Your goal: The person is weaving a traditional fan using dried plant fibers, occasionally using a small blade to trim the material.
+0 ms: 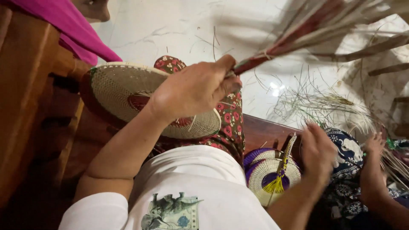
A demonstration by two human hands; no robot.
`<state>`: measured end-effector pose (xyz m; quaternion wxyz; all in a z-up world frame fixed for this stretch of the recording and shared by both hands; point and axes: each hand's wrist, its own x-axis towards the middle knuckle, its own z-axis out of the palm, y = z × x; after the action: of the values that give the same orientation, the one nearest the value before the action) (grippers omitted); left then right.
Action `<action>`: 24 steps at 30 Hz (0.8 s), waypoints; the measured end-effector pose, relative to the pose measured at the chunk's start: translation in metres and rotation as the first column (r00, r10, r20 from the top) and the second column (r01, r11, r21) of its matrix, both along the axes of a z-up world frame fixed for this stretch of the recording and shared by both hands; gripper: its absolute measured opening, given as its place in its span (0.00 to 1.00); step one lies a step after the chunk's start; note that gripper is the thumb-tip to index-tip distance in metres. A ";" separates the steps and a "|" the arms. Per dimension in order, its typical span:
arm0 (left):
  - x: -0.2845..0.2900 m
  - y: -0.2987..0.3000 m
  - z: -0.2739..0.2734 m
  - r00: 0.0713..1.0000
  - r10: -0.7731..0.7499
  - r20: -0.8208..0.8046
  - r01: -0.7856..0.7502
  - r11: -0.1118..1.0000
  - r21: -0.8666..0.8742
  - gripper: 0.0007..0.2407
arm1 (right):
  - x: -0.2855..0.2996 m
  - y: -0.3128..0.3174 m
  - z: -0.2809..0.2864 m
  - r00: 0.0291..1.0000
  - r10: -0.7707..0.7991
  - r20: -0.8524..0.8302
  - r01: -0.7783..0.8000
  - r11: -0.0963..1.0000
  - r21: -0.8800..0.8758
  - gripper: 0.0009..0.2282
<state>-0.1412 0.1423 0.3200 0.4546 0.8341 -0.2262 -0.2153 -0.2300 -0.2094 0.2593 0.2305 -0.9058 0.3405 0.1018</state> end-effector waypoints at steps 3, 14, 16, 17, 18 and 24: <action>-0.008 -0.004 0.003 0.997 -0.030 0.071 0.025 0.997 0.073 0.13 | 0.030 0.057 -0.005 0.656 0.513 0.554 -0.677 0.724 0.130 0.11; -0.029 -0.006 0.001 0.966 0.069 0.251 -0.121 0.972 0.202 0.14 | 0.071 0.164 0.046 0.472 0.105 0.875 -0.850 0.317 0.421 0.05; -0.030 -0.009 -0.005 0.949 0.073 0.306 -0.143 0.967 0.210 0.14 | 0.070 0.166 0.048 0.499 0.110 0.860 -0.819 0.385 0.425 0.06; -0.029 -0.011 -0.008 0.932 0.078 0.354 -0.164 0.961 0.221 0.14 | 0.069 0.167 0.049 0.531 0.111 0.840 -0.781 0.450 0.434 0.08; -0.029 -0.013 -0.007 0.931 0.076 0.357 -0.163 0.961 0.221 0.14 | 0.069 0.168 0.047 0.528 0.109 0.842 -0.781 0.451 0.432 0.08; -0.035 -0.017 -0.019 0.848 0.126 0.515 -0.260 0.946 0.196 0.10 | 0.069 0.175 0.038 0.576 -0.050 0.816 -0.742 0.389 0.547 0.08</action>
<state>-0.1763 0.1251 0.3011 0.2884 0.9317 -0.2195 0.0256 -0.1605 -0.0348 0.2972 0.7329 -0.6694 -0.1059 -0.0593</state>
